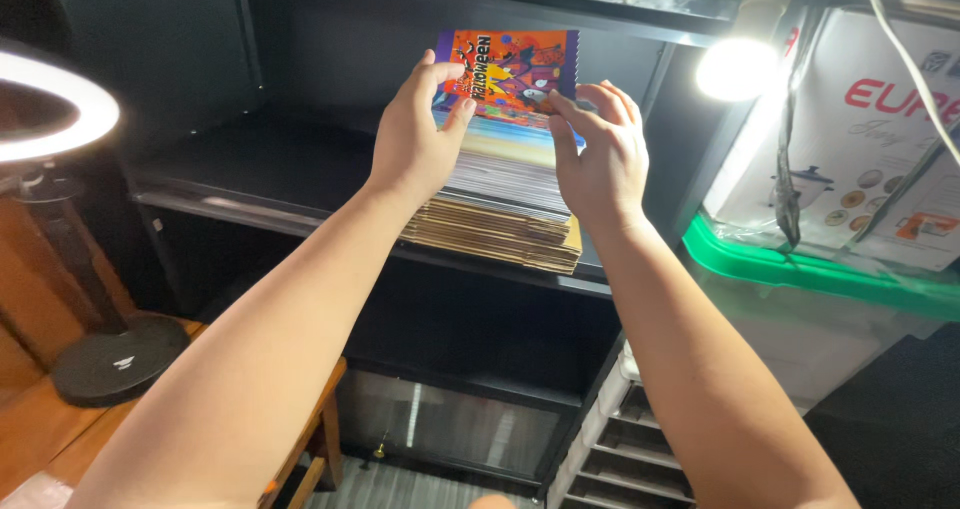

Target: The person sits on the floor and organizes stationery items. They pick up plastic sleeves and small colorful packages from a wooden bench, then place them onto a stack of similar items on a black shelf. The person handles the items one by one, stacking them neatly.

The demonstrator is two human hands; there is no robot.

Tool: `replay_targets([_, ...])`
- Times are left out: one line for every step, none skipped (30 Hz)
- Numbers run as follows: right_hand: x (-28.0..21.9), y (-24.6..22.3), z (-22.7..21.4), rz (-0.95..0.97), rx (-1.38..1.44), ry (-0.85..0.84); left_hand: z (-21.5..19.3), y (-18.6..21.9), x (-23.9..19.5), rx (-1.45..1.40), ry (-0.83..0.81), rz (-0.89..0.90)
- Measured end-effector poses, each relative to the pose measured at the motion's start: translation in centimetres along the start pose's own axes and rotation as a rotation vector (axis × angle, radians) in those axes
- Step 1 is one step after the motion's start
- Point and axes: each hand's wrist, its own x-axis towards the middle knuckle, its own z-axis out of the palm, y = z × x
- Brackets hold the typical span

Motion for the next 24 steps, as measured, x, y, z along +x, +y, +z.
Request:
replay_targets([0.2, 0.7, 0.6, -0.001, -0.005, 0.003, 0.6, -0.6, 0.6, -0.004, 0.001, 0.004])
replay_targets([0.3, 1.3, 1.2, 0.032, -0.002, -0.013, 1.1, -1.2, 1.1, 0.021, -0.033, -0.007])
replay_targets([0.4, 1.9, 1.9, 0.066, 0.001, -0.028, 1.6, -1.8, 1.7, 0.047, -0.066, -0.018])
replay_targets([0.5, 2.0, 2.1, 0.065, -0.001, -0.028, 2.0, -2.2, 2.1, 0.045, -0.066, -0.018])
replay_targets([0.7, 2.1, 2.3, 0.088, 0.011, -0.047, 2.3, -2.7, 2.5, 0.071, -0.069, 0.006])
replay_targets([0.8, 2.1, 2.6, 0.109, 0.024, -0.067, 2.6, -3.2, 2.8, 0.098, -0.071, 0.028])
replay_targets([1.0, 2.3, 2.8, 0.107, 0.023, -0.067, 2.8, -3.6, 3.1, 0.096, -0.069, 0.028])
replay_targets([1.0, 2.4, 3.0, 0.114, 0.006, -0.076, 3.1, -3.9, 3.4, 0.136, -0.089, -0.006])
replay_targets([1.1, 2.5, 3.2, 0.122, -0.011, -0.086, 3.3, -4.2, 3.6, 0.175, -0.108, -0.039])
replay_targets([1.2, 2.7, 3.4, 0.121, -0.011, -0.087, 3.3, -4.2, 3.7, 0.174, -0.108, -0.04])
replay_targets([1.3, 2.8, 3.6, 0.172, -0.016, -0.122, 3.3, -4.2, 3.9, 0.184, -0.135, -0.078])
replay_targets([1.4, 2.9, 3.8, 0.224, -0.02, -0.157, 3.3, -4.2, 4.0, 0.194, -0.164, -0.116])
replay_targets([1.2, 2.9, 3.9, 0.224, -0.019, -0.158, 3.5, -4.6, 3.9, 0.195, -0.165, -0.117])
replay_targets([1.2, 2.9, 4.0, 0.231, -0.023, -0.168, 3.5, -5.0, 4.1, 0.206, -0.163, -0.105])
replay_targets([1.2, 2.8, 4.0, 0.237, -0.027, -0.178, 3.5, -5.3, 4.2, 0.217, -0.161, -0.093])
replay_targets([1.1, 2.9, 4.4, 0.233, -0.024, -0.18, 3.7, -5.7, 4.4, 0.219, -0.157, -0.096])
replay_targets([0.9, 3.1, 4.7, 0.233, -0.094, -0.195, 3.8, -6.2, 4.5, 0.325, -0.224, -0.154])
replay_targets([0.6, 3.3, 4.9, 0.235, -0.165, -0.209, 4.0, -6.5, 4.6, 0.429, -0.292, -0.212])
replay_targets([0.7, 3.6, 5.2, 0.233, -0.164, -0.21, 4.0, -6.7, 4.7, 0.429, -0.291, -0.214])
replay_targets([0.6, 3.9, 5.4, 0.241, -0.178, -0.224, 4.1, -6.8, 4.8, 0.441, -0.319, -0.233])
replay_targets([0.6, 4.2, 5.7, 0.248, -0.192, -0.238, 4.1, -6.8, 4.8, 0.454, -0.347, -0.251])
replay_targets([0.7, 4.5, 5.9, 0.248, -0.193, -0.239, 4.1, -6.5, 4.7, 0.453, -0.348, -0.251])
replay_targets([0.8, 4.9, 6.2, 0.274, -0.188, -0.264, 4.0, -6.2, 4.7, 0.472, -0.367, -0.267])
replay_targets([0.8, 5.2, 6.4, 0.301, -0.185, -0.29, 4.0, -5.9, 4.6, 0.492, -0.386, -0.283])
